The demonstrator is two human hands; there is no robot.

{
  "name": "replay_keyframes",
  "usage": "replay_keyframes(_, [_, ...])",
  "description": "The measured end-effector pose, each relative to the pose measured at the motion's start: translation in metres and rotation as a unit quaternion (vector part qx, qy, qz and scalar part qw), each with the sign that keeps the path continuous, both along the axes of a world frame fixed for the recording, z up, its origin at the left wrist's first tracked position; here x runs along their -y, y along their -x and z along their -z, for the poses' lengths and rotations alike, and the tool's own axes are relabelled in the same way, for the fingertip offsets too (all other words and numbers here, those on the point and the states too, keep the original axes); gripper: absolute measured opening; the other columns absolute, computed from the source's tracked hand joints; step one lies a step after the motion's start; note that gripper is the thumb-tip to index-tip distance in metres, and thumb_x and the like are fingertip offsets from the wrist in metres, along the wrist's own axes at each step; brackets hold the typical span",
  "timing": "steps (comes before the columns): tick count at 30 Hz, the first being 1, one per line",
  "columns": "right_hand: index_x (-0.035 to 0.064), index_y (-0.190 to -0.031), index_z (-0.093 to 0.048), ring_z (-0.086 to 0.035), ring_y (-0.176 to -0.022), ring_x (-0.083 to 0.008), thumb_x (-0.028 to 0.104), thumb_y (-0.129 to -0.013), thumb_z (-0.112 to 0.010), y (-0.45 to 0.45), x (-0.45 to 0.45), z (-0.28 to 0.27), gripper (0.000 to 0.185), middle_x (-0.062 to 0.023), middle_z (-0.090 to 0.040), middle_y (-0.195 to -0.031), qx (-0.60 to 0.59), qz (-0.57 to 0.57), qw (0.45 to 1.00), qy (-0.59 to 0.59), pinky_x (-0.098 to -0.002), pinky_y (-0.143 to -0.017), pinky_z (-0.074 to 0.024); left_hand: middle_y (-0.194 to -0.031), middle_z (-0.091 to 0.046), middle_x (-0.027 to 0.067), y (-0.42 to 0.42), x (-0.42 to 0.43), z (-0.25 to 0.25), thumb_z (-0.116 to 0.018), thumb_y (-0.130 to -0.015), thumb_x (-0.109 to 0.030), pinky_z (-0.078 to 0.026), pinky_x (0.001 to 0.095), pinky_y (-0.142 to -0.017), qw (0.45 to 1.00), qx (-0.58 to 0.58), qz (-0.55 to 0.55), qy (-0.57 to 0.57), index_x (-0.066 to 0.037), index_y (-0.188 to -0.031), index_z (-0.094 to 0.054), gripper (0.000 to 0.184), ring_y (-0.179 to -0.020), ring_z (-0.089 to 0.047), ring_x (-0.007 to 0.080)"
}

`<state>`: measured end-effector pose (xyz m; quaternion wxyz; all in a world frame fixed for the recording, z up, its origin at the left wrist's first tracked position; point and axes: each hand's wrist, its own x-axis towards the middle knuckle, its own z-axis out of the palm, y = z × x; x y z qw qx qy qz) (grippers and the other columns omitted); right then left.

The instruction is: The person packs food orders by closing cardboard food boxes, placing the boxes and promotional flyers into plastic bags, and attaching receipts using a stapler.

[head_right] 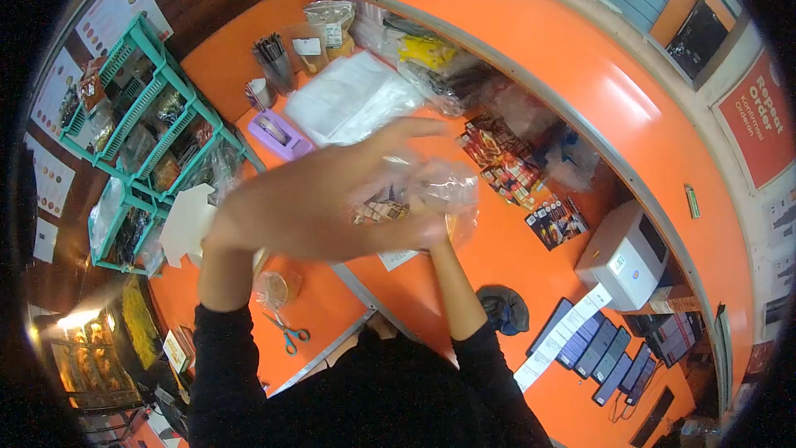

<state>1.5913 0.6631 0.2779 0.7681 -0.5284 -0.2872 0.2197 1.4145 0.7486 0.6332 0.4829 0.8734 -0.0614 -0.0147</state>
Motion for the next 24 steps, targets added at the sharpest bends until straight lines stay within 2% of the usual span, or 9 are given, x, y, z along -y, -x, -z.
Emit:
replay_keyframes(3, [0.0008,-0.101,-0.054,-0.054,-0.086,-0.016,0.009,-0.087,-0.06,0.021,0.012,-0.056,0.018,-0.0043,-0.054,-0.094,-0.122,0.106,0.982,0.096,-0.0276,-0.068,-0.0474,-0.118,-0.053,0.0226,0.044,-0.077,0.0,-0.079,-0.06,-0.05,-0.042,0.0369,-0.094,0.979,0.011,-0.088,-0.185,-0.004,-0.14,-0.027,0.106,-0.114,-0.052,0.0292])
replay_keyframes(6, [0.001,-0.095,-0.052,-0.054,-0.088,-0.0171,0.016,-0.09,-0.057,0.032,0.022,-0.107,0.016,-0.0032,-0.053,-0.09,0.368,0.245,0.881,0.172,-0.031,-0.075,-0.0457,-0.14,-0.032,0.0277,0.032,-0.148,0.115,-0.083,-0.046,-0.056,-0.037,0.0428,-0.1,0.86,-0.213,-0.152,-0.439,-0.003,-0.144,-0.014,0.131,-0.125,-0.039,0.0393])
replay_keyframes(7, [0.0008,-0.099,-0.052,-0.053,-0.092,-0.018,0.02,-0.091,-0.057,0.033,0.025,-0.119,0.021,-0.0055,-0.053,-0.092,0.295,0.177,0.897,0.278,-0.0327,-0.08,-0.0443,-0.147,-0.017,0.0273,0.025,-0.175,0.179,-0.083,-0.042,-0.057,-0.036,0.044,-0.1,0.883,-0.245,-0.098,-0.389,-0.004,-0.145,-0.006,0.139,-0.126,-0.031,0.0464])
replay_keyframes(8, [0.0007,-0.103,-0.052,-0.052,-0.096,-0.0189,0.024,-0.091,-0.056,0.033,0.026,-0.123,0.026,-0.0079,-0.053,-0.095,0.214,0.107,0.895,0.376,-0.0343,-0.085,-0.0429,-0.143,-0.026,0.028,0.015,-0.171,0.207,-0.084,-0.04,-0.058,-0.038,0.0426,-0.099,0.895,-0.26,-0.069,-0.357,-0.001,-0.142,-0.016,0.135,-0.123,-0.037,0.044])
replay_keyframes(11, [0.0026,-0.116,-0.051,-0.049,-0.103,-0.0212,0.027,-0.09,-0.057,0.025,0.033,-0.084,0.036,-0.0118,-0.052,-0.103,0.148,0.06,0.959,0.236,-0.0357,-0.086,-0.0421,-0.139,-0.029,0.027,-0.018,-0.13,0.241,-0.082,-0.043,-0.056,-0.039,0.0424,-0.097,0.946,-0.181,-0.047,-0.265,-0.001,-0.139,-0.019,0.127,-0.121,-0.039,0.0431])
replay_keyframes(15, [0.0039,-0.126,-0.046,-0.047,-0.107,-0.0234,0.025,-0.086,-0.06,0.02,0.03,-0.087,0.047,-0.0139,-0.048,-0.113,0.13,0.099,0.907,0.388,-0.0374,-0.088,-0.04,-0.134,-0.032,0.0258,-0.053,-0.08,0.258,-0.08,-0.046,-0.053,-0.04,0.0421,-0.095,0.975,-0.105,-0.032,-0.191,-0.001,-0.134,-0.024,0.117,-0.117,-0.041,0.0419])
replay_keyframes(18, [0.0077,-0.116,-0.055,-0.045,-0.109,-0.0272,0.014,-0.073,-0.062,0.017,0.017,-0.139,0.044,-0.0105,-0.048,-0.118,0.247,0.055,0.922,0.292,-0.0415,-0.095,-0.0335,-0.131,-0.034,0.0249,-0.068,-0.058,0.265,-0.079,-0.048,-0.05,-0.04,0.0419,-0.093,0.984,-0.08,-0.029,-0.155,-0.001,-0.131,-0.027,0.11,-0.115,-0.042,0.041])
replay_keyframes(20, [0.008,-0.112,-0.055,-0.044,-0.11,-0.0271,0.018,-0.068,-0.064,0.014,0.015,-0.155,0.046,-0.0106,-0.048,-0.118,0.626,0.058,0.702,0.336,-0.0424,-0.095,-0.0323,-0.128,-0.036,0.0243,-0.073,-0.047,0.269,-0.078,-0.049,-0.049,-0.041,0.0418,-0.092,0.987,-0.071,-0.03,-0.139,-0.001,-0.128,-0.029,0.105,-0.113,-0.043,0.0404])
replay_keyframes(24, [0.009,-0.122,-0.049,-0.042,-0.116,-0.0284,0.018,-0.068,-0.061,0.019,-0.011,-0.13,0.056,-0.0118,-0.044,-0.123,0.654,0.069,0.645,0.389,-0.0462,-0.095,-0.0304,-0.123,-0.039,0.023,-0.078,-0.036,0.272,-0.077,-0.052,-0.046,-0.042,0.0415,-0.09,0.991,-0.06,-0.034,-0.117,-0.001,-0.124,-0.033,0.095,-0.109,-0.045,0.0392])
